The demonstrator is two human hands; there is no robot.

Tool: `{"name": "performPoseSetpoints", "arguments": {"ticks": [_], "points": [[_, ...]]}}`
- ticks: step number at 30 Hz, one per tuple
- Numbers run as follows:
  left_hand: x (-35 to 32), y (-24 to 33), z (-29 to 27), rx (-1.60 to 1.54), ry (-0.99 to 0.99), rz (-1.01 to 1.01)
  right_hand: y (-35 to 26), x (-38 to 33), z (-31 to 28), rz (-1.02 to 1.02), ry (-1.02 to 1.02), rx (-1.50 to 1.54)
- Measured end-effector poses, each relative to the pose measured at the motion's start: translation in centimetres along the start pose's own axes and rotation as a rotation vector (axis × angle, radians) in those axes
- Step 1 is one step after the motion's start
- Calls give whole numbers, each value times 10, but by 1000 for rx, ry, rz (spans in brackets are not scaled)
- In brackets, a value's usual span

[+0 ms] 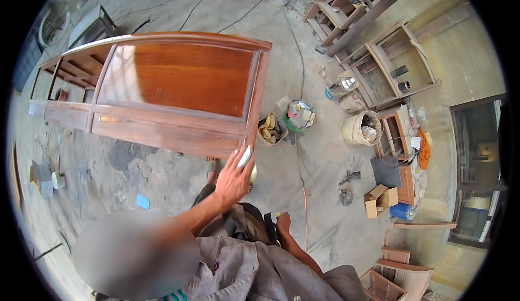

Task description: The person uses a yellow sponge to apply a finish to a large wooden cabinet. They systematically wipe the top surface, edges, and side panels of the furniture piece in a workshop setting.

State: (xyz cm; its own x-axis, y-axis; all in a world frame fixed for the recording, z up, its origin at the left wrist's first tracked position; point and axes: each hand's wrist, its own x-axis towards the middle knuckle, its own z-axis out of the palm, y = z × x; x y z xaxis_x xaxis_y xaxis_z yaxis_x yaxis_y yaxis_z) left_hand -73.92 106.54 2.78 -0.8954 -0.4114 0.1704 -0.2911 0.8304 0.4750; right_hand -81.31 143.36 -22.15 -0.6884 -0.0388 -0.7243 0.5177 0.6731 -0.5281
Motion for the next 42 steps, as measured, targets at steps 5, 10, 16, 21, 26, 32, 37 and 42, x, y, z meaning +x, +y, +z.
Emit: {"name": "performPoseSetpoints", "arguments": {"ticks": [5, 10, 16, 21, 26, 32, 37, 42], "points": [[-10, 11, 0, -57, 37, -86, -8, -5, 4, -128, 31, 7], [18, 0, 11, -48, 158, -132, 10, 10, -15, -244, 49, -283], [-9, 14, 7, -113, 77, -177, -19, -9, -17, -150, 10, -123], [-9, 18, 6, -116, 82, -228, -42, -25, -24, -7, -53, -17], [18, 8, 5, -76, 124, -238, -36, -17, -32, -130, -134, -169], [-8, 19, 4, -8, 118, -140, 3, 17, -35, -103, -117, -152], [21, 0, 6, 63, 161, -112, -10, 12, -32, -56, -106, 9], [66, -21, 5, 22, 189, -95, -21, -3, -35, -77, -162, -120]]}}
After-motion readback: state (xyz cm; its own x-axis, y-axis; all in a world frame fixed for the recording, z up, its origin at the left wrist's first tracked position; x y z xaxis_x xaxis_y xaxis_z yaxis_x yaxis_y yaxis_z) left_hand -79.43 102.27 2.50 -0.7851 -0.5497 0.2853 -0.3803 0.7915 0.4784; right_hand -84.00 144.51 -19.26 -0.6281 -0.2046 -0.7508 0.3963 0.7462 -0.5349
